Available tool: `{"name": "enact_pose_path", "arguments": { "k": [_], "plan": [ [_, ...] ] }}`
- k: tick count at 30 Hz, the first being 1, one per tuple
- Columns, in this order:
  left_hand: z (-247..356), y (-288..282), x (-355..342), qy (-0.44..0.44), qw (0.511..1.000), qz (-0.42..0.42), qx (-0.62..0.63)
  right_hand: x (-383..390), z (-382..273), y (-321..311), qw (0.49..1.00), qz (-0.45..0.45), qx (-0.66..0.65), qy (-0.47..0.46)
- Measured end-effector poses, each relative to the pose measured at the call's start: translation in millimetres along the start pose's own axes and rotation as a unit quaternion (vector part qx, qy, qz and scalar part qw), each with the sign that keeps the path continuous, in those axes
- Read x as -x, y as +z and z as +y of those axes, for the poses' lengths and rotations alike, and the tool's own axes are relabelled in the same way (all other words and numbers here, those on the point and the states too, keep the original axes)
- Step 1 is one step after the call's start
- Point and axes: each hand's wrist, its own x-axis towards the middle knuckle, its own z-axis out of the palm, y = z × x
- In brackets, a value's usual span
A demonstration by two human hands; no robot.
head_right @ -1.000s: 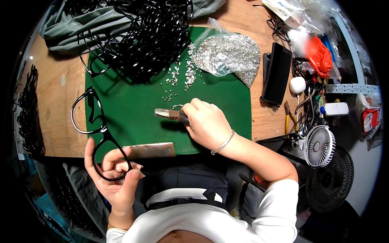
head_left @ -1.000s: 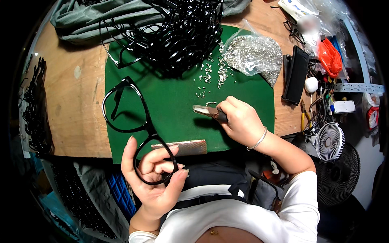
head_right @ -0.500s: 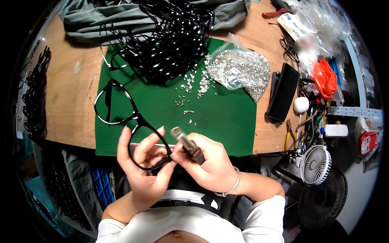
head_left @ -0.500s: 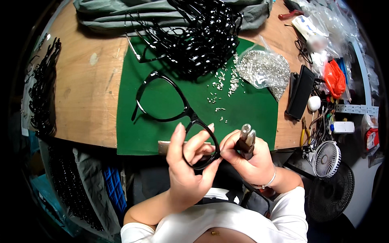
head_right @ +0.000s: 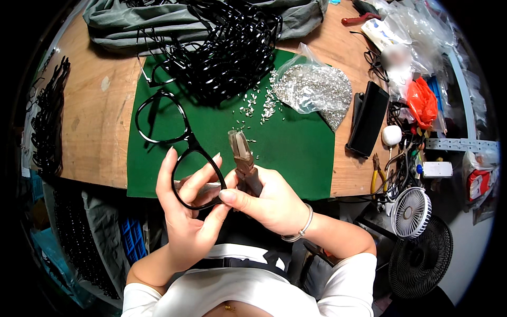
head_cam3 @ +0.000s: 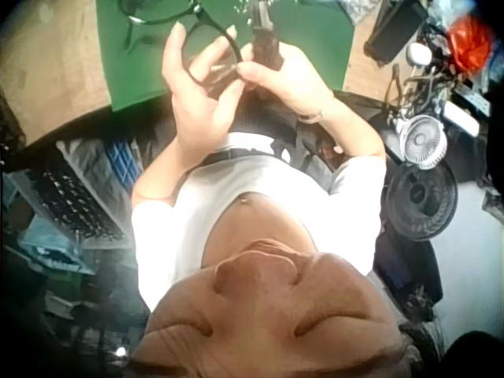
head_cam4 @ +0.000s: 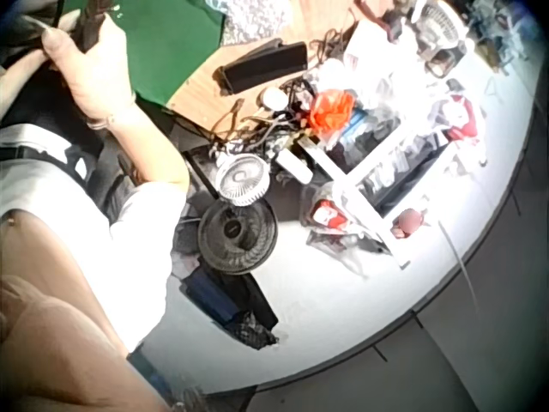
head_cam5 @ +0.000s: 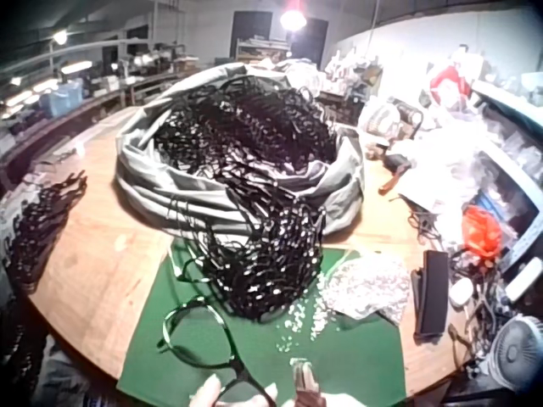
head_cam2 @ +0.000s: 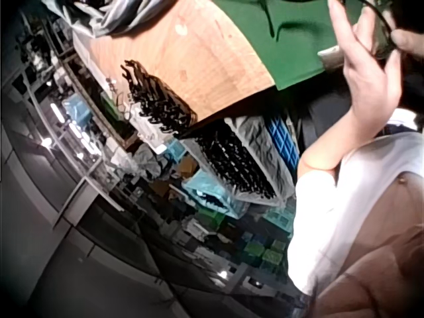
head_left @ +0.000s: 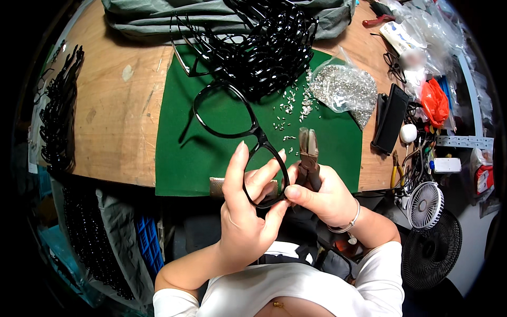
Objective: The person uses pliers to trim the tips of black eyeglass frames one by one. They pick frames from a large pile, cut the ends, and place the finished frames on the table. A coworker is visible in the background.
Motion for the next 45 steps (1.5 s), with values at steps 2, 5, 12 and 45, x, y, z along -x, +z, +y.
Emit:
{"name": "enact_pose_path", "arguments": {
  "k": [2,5,12,45],
  "plan": [
    [6,-2,0,-0.029,0.999,-0.01,0.039,2,0,3,1.0,-0.001,0.012,-0.024],
    [12,-5,0,-0.026,0.999,-0.031,0.013,5,0,6,0.999,0.004,0.021,-0.049],
    [13,-8,3,-0.052,0.99,-0.037,0.129,8,-7,10,0.999,-0.019,0.02,-0.021],
    [33,-25,-5,-0.187,0.966,-0.082,0.159,16,-23,-14,0.897,-0.164,0.409,-0.021]
  ]
}}
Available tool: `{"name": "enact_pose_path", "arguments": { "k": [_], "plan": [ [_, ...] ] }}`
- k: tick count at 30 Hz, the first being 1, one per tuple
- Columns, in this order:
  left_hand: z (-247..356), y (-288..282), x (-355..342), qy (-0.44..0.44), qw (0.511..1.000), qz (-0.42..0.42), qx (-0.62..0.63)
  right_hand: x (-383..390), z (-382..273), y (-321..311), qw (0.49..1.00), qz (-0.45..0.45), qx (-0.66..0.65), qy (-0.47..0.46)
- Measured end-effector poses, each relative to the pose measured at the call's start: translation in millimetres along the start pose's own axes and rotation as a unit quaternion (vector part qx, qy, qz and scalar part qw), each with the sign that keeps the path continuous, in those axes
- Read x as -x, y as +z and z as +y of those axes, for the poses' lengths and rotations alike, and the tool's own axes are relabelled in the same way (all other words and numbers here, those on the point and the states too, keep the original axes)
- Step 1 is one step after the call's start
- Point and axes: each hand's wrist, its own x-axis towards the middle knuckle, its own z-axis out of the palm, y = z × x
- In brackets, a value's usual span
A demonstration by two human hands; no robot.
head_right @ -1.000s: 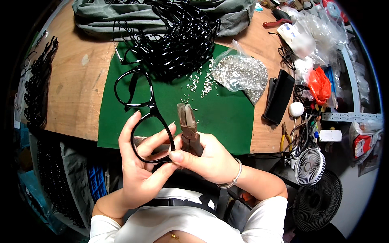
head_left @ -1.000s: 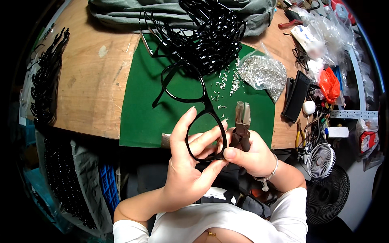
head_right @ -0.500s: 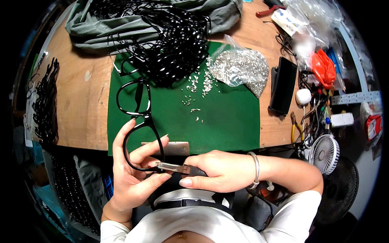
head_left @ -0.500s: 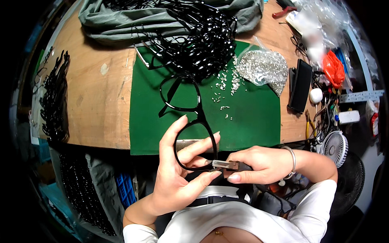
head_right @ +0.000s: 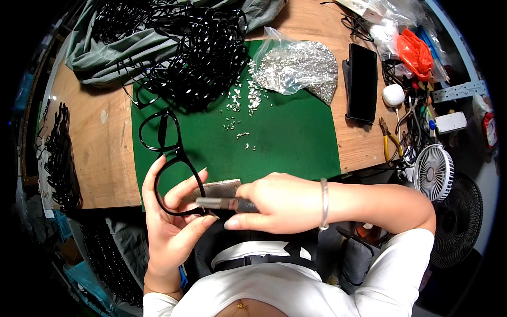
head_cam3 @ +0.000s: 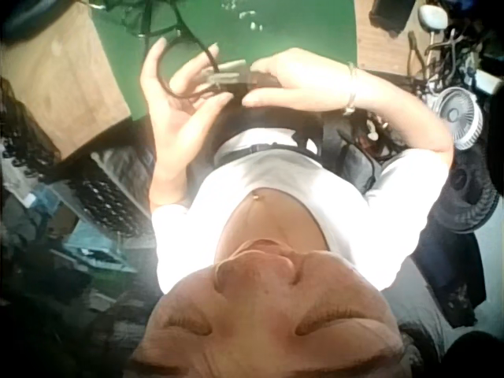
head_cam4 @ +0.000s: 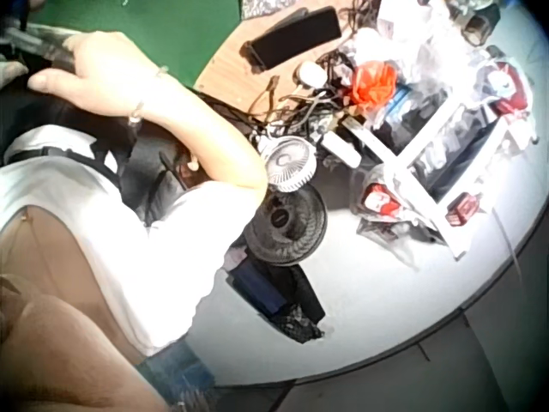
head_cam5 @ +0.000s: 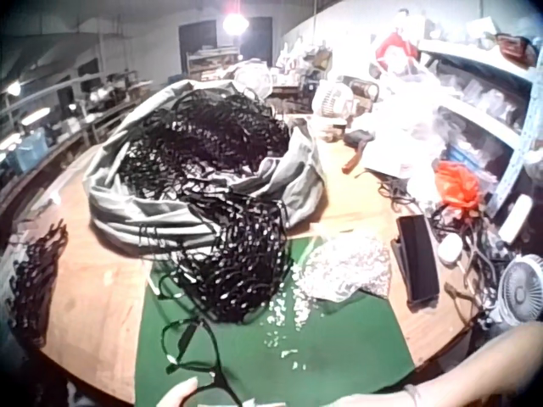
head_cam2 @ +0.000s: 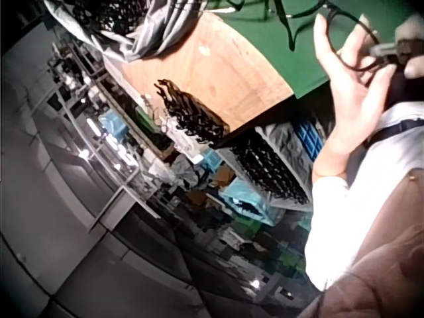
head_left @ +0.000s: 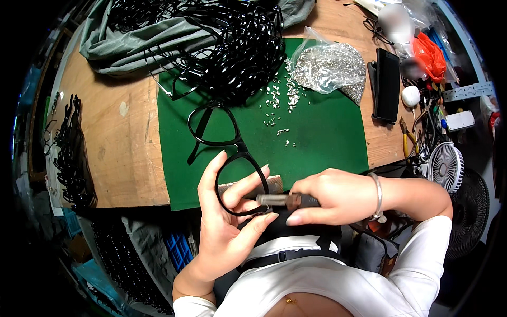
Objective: The person uses pliers to trim the tips of black eyeglass frames one by one. They pick frames from a large pile, cut the ends, and place the finished frames on the table. A coworker is visible in the background.
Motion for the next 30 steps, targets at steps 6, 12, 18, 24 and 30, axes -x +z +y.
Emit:
{"name": "enact_pose_path", "arguments": {
  "k": [6,12,18,24,30],
  "plan": [
    [-6,-3,-7,0.007,0.999,0.008,-0.044,-8,48,15,0.954,0.224,0.199,-0.008],
    [-36,-24,17,0.092,0.995,-0.017,-0.017,-9,70,10,0.94,0.289,0.183,0.009],
    [-49,1,19,0.062,0.996,0.06,-0.004,-29,78,-3,0.922,0.301,0.241,0.047],
    [-44,-16,21,-0.035,0.96,-0.092,0.263,-35,72,0,0.921,0.292,0.25,0.057],
    [-48,-3,19,-0.119,0.987,0.0,0.105,-27,68,7,0.932,0.31,0.18,0.051]
  ]
}}
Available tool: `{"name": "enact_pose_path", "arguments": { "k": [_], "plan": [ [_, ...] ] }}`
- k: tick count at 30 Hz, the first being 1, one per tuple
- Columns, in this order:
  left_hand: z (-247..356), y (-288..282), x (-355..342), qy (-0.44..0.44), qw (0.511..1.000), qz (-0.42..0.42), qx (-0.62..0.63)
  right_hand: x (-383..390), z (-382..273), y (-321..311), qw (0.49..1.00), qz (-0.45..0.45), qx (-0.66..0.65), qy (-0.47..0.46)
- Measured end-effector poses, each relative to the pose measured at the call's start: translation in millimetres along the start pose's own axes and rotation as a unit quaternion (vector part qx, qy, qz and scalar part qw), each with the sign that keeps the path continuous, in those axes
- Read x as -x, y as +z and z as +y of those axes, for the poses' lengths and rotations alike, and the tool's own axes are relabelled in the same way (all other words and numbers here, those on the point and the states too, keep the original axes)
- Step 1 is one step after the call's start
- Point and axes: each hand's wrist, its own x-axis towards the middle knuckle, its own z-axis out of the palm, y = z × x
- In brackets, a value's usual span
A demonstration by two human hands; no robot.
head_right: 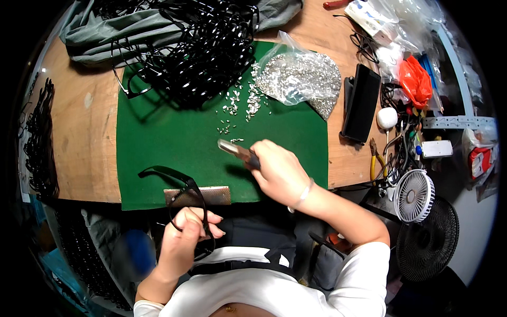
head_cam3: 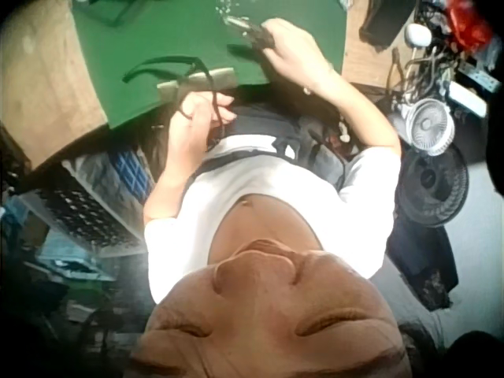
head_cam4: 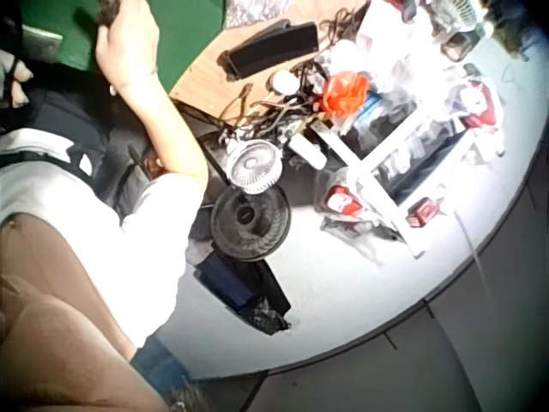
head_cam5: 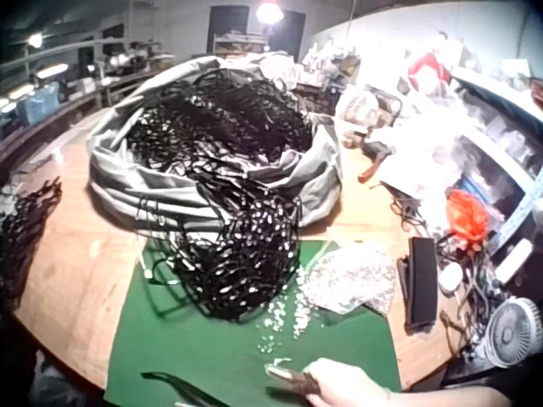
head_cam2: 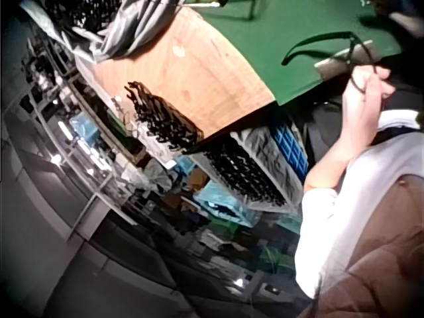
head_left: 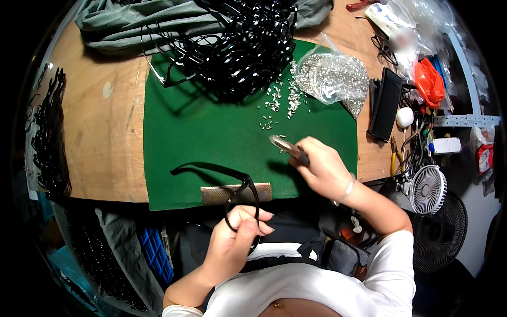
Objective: The person uses pliers to trim the tips of black eyeglass frames one by one. They pick frames from a large pile, cut the ends, and place the finished frames on the table. A coworker is visible in the background.
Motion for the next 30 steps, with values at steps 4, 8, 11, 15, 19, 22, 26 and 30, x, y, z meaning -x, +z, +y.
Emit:
{"name": "enact_pose_path", "arguments": {
  "k": [4,8,11,15,19,22,26,30],
  "plan": [
    [-22,14,-4,0.078,0.994,0.043,-0.065,14,-29,-9,0.972,-0.033,-0.231,0.027],
    [-27,28,-9,0.145,0.986,0.061,-0.048,19,-49,11,0.903,0.009,-0.429,0.035],
    [-26,28,-10,0.167,0.979,0.07,-0.094,20,-58,17,0.854,0.013,-0.514,0.081],
    [-23,29,-6,0.134,0.985,0.049,-0.1,19,-65,21,0.803,0.017,-0.57,0.17],
    [-5,23,-4,0.048,0.999,-0.012,0.01,16,-57,16,0.683,-0.092,-0.683,0.241],
    [3,18,2,0.047,0.995,-0.047,0.068,14,-60,4,0.651,-0.158,-0.7,0.246],
    [22,14,12,-0.012,0.989,-0.083,0.121,14,-67,-2,0.582,-0.209,-0.752,0.227],
    [29,9,16,-0.023,0.986,-0.105,0.13,14,-62,-7,0.665,-0.24,-0.681,0.191]
  ]
}}
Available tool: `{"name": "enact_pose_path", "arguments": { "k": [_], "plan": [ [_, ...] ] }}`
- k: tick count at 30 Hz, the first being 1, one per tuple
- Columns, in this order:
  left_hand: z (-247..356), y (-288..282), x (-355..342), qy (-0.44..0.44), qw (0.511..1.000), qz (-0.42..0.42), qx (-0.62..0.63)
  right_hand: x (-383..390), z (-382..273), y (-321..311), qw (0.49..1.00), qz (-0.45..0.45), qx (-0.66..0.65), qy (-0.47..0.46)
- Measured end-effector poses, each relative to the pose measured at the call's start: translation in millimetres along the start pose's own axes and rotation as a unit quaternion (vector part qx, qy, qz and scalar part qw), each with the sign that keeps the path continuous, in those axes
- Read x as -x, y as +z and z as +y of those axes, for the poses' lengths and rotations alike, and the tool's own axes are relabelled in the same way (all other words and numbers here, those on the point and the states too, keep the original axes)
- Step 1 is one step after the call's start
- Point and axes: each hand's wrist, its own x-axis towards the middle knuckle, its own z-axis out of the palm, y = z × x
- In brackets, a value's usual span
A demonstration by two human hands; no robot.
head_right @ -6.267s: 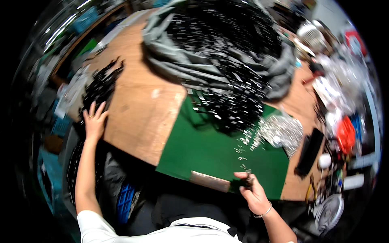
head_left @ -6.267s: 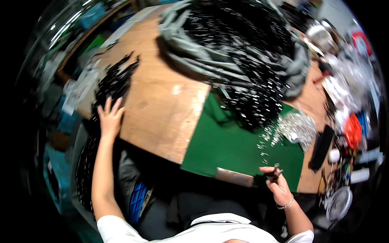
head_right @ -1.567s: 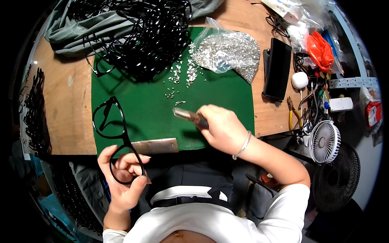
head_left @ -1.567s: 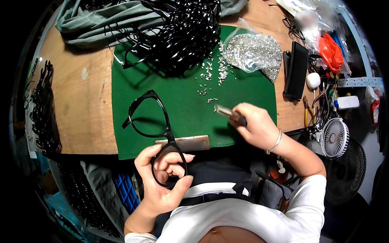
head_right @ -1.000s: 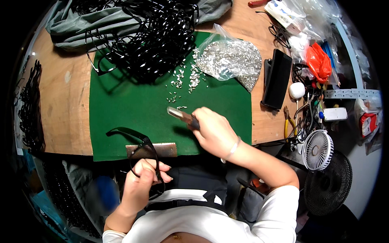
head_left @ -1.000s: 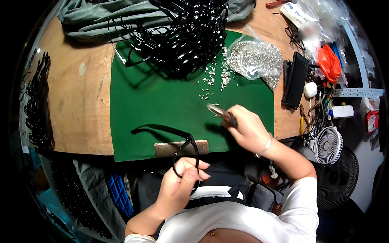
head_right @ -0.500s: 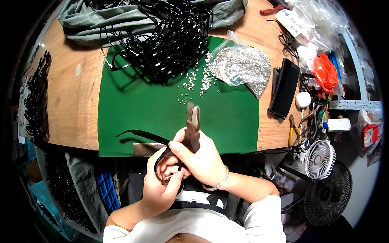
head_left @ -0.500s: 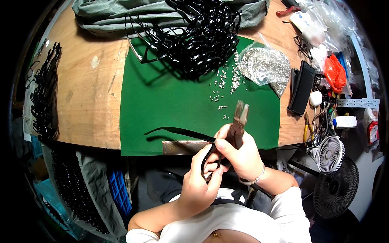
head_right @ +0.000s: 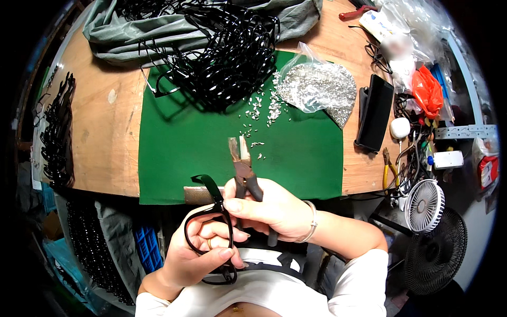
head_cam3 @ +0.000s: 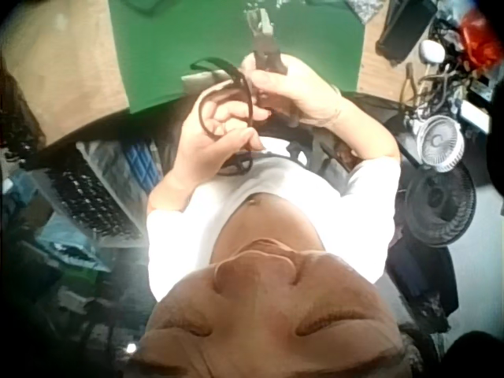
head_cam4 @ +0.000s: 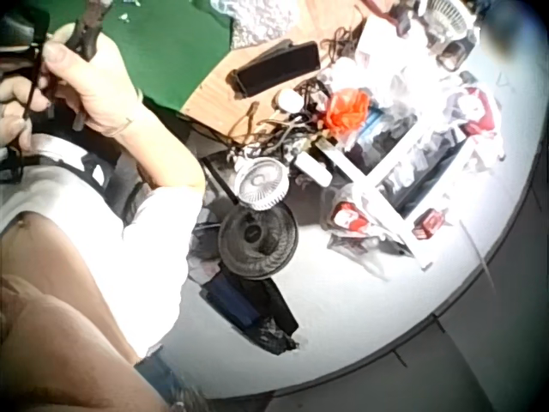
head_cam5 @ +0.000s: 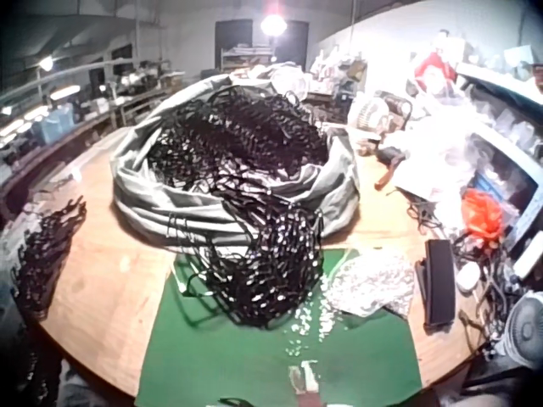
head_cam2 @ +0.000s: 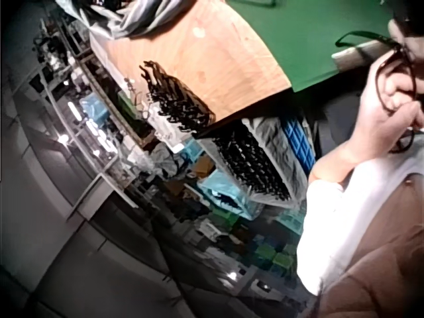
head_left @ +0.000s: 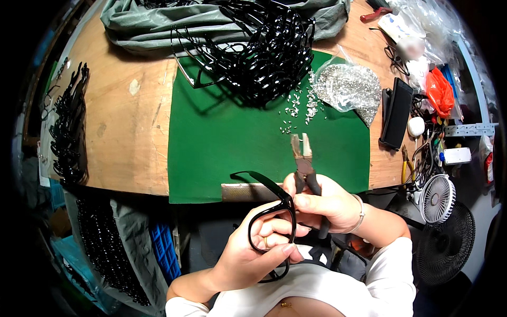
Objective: The person uses pliers to trim the tips of black eyeglass frames one by one. They pick frames from a large pile, cut the ends, and place the finished frames on the table. A coworker is visible in the background.
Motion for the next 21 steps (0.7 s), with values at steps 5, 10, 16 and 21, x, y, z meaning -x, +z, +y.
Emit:
{"name": "enact_pose_path", "arguments": {
  "k": [5,10,16,21],
  "plan": [
    [5,-7,6,-0.012,0.998,-0.022,0.06,6,-8,7,0.993,0.025,0.11,-0.034],
    [3,-10,6,-0.034,0.999,-0.029,0.005,3,-14,17,0.984,0.002,0.166,-0.066],
    [-2,-6,6,-0.004,1.0,0.023,-0.007,-2,-13,25,0.978,0.038,0.192,-0.067],
    [-4,-2,5,0.011,0.999,0.037,-0.025,0,-5,26,0.953,0.066,0.256,-0.15]
  ]
}}
